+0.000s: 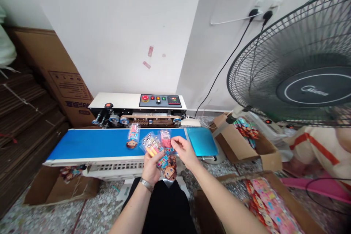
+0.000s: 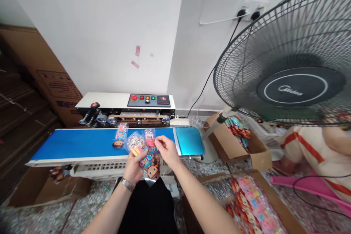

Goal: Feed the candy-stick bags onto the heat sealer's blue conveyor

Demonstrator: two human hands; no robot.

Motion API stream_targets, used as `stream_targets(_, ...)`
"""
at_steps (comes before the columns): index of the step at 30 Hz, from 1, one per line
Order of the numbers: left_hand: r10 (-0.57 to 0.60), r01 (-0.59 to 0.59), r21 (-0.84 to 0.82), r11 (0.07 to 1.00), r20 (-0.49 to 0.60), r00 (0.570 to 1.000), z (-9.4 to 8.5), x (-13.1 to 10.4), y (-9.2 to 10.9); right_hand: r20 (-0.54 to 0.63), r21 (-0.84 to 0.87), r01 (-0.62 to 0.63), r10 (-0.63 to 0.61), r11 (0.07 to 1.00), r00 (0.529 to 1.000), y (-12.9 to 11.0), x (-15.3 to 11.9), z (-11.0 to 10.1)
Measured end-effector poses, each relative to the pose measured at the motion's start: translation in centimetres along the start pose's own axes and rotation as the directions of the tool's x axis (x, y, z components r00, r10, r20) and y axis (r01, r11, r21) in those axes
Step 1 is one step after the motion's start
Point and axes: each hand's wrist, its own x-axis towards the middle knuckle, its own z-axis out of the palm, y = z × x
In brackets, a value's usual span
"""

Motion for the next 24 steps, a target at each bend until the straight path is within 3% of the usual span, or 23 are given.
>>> stream_targets(9, 0.048, -0.047, 0.015, 0.999, -0.040, 0.998, 0.3, -0.1, 0.0, -0.202, -0.203, 0.006, -0.048, 0.979, 0.978, 0.5, -0.1, -0.1)
stream_targets(12, 0.043, -0.042, 0.015, 0.999, -0.087, 0.995, 0.0, 0.1, 0.0, -0.352, -0.231, -0.040, -0.045, 0.972, 0.935, 1.7, 1.2, -2.1)
stream_targets(15, 0.034, -0.033, 0.014, 0.999, -0.107, 0.994, -0.2, 0.3, 0.0, -0.453, -0.354, -0.202, 0.021, 0.913, 0.891, 3.4, 3.2, -5.2)
stream_targets(19, 0.008, -0.006, 0.016, 1.000, -0.089, 0.996, -0.2, 0.4, 0.0, -0.493, -0.473, -0.365, 0.102, 0.802, 0.864, 4.8, 5.6, -7.8)
stream_targets(24, -0.005, 0.006, 0.022, 1.000, -0.060, 0.998, 0.0, 0.1, 0.1, -0.427, -0.500, -0.336, 0.110, 0.798, 0.897, 4.2, 7.7, -6.2)
